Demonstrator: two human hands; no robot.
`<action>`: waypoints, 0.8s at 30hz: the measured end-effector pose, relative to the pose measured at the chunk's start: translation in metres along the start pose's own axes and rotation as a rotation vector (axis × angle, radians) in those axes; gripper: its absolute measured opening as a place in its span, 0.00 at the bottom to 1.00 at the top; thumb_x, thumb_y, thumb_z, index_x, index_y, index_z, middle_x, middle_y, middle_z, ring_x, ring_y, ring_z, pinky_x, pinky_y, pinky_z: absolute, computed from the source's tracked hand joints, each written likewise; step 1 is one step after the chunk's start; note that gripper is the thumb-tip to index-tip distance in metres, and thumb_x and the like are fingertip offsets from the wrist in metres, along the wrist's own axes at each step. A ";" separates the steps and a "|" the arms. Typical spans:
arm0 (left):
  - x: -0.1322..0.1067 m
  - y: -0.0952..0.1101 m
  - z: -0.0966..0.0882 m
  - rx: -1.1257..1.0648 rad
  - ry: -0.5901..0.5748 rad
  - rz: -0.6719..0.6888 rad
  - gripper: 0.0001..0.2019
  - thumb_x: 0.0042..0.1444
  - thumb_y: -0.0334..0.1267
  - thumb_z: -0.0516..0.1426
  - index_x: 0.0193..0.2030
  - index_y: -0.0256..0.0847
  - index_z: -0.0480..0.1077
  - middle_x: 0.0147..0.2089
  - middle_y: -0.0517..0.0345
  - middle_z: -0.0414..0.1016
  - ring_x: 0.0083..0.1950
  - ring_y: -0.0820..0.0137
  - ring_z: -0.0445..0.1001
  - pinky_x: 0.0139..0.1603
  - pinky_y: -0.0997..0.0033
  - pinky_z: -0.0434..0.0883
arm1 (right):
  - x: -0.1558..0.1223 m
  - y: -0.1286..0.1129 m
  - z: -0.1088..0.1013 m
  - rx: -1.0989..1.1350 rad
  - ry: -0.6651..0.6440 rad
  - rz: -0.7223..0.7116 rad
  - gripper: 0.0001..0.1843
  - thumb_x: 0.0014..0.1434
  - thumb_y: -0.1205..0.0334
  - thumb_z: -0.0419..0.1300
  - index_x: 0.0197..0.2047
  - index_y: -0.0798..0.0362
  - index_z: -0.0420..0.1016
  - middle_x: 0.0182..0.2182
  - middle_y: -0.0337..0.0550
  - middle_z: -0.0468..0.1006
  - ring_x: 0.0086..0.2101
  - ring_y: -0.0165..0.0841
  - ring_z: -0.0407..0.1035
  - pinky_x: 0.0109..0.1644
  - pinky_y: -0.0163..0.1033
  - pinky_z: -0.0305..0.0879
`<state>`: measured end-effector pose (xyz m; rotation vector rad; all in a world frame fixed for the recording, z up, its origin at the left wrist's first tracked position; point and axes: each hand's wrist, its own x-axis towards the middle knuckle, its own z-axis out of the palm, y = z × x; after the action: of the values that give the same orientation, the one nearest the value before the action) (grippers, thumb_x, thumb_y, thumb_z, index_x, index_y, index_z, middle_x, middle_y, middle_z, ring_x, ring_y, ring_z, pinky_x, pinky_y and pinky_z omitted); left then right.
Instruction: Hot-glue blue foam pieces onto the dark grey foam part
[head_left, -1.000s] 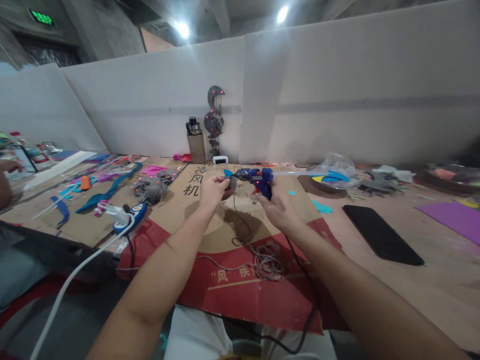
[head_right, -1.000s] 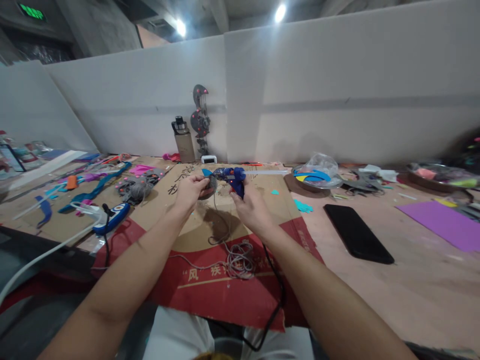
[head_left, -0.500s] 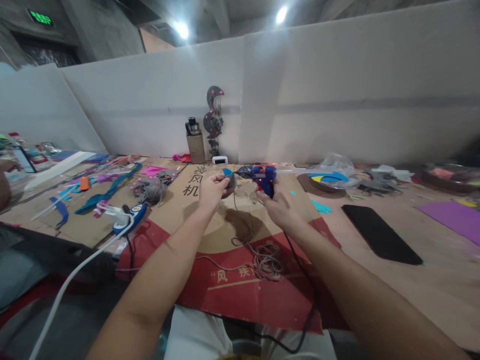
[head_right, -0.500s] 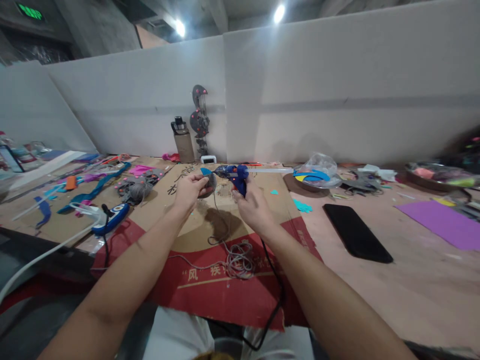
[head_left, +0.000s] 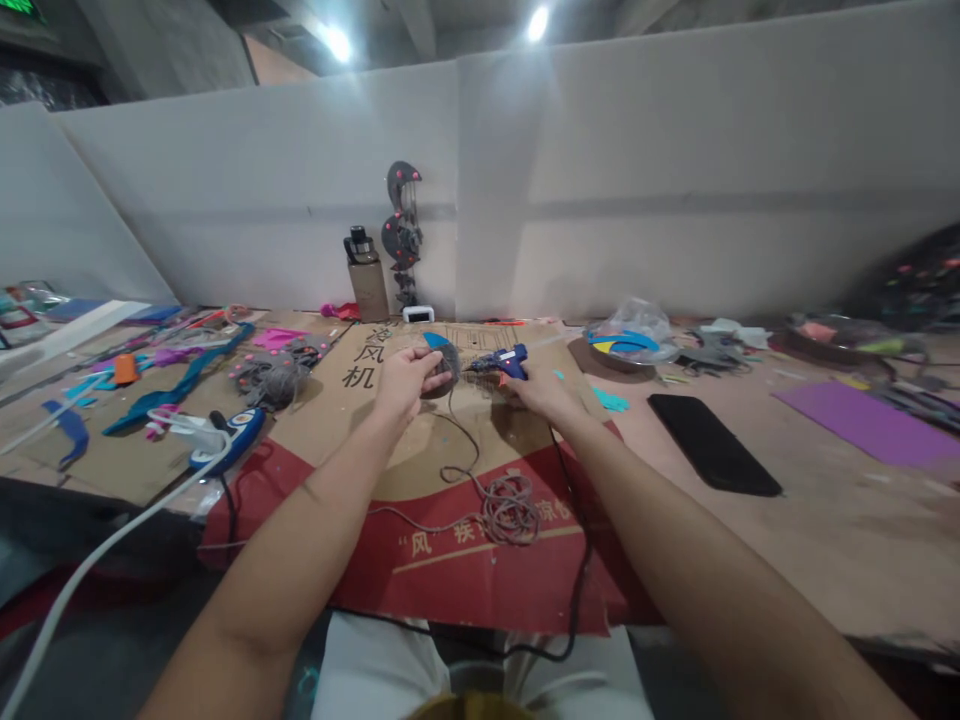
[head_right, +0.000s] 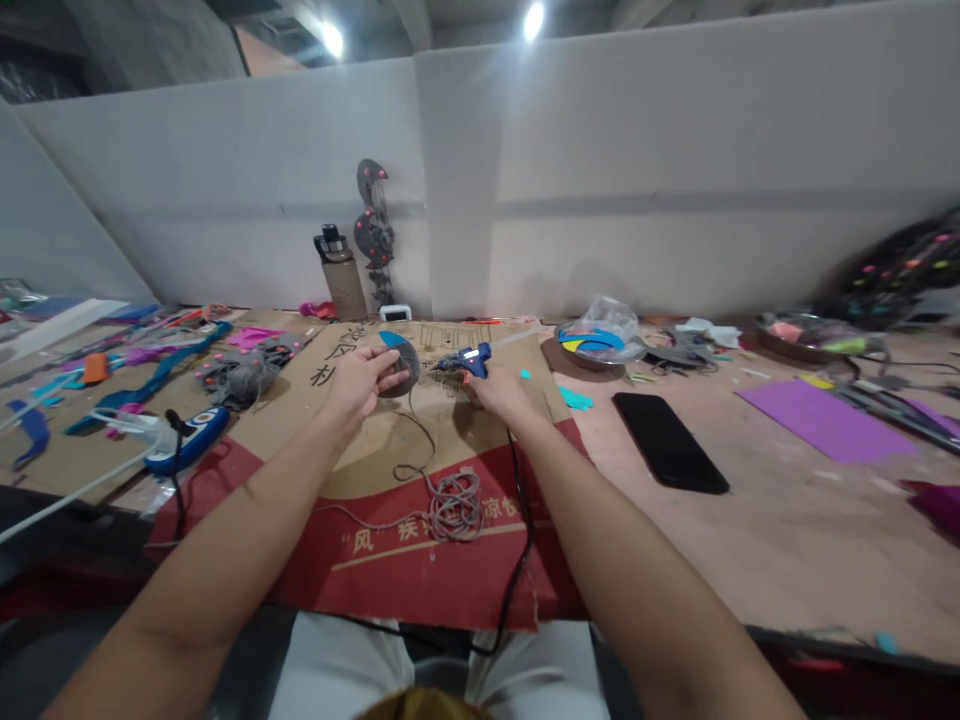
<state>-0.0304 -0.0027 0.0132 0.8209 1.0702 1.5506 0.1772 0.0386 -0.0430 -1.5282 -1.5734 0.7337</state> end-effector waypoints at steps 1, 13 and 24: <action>0.001 -0.001 0.000 0.007 0.002 0.008 0.07 0.52 0.24 0.61 0.27 0.34 0.68 0.27 0.61 0.70 0.28 0.77 0.73 0.38 0.70 0.77 | 0.000 0.002 -0.002 -0.050 0.059 -0.014 0.12 0.46 0.57 0.65 0.24 0.49 0.64 0.30 0.52 0.75 0.43 0.50 0.70 0.44 0.51 0.64; -0.009 -0.007 -0.005 0.534 -0.051 0.540 0.05 0.48 0.29 0.64 0.32 0.41 0.77 0.32 0.58 0.78 0.35 0.72 0.74 0.42 0.75 0.69 | -0.042 -0.068 0.047 0.593 -0.120 -0.245 0.23 0.46 0.57 0.64 0.40 0.49 0.56 0.40 0.42 0.71 0.38 0.33 0.71 0.47 0.44 0.68; 0.001 -0.010 0.001 0.162 -0.094 0.115 0.04 0.49 0.29 0.63 0.32 0.34 0.73 0.30 0.56 0.77 0.30 0.73 0.76 0.39 0.68 0.76 | -0.044 -0.069 0.040 0.482 -0.021 -0.262 0.13 0.53 0.51 0.59 0.35 0.52 0.72 0.27 0.37 0.71 0.27 0.30 0.62 0.32 0.37 0.61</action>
<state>-0.0264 -0.0013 0.0044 1.0724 1.1069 1.5186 0.1047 -0.0063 -0.0118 -0.9478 -1.4429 0.8994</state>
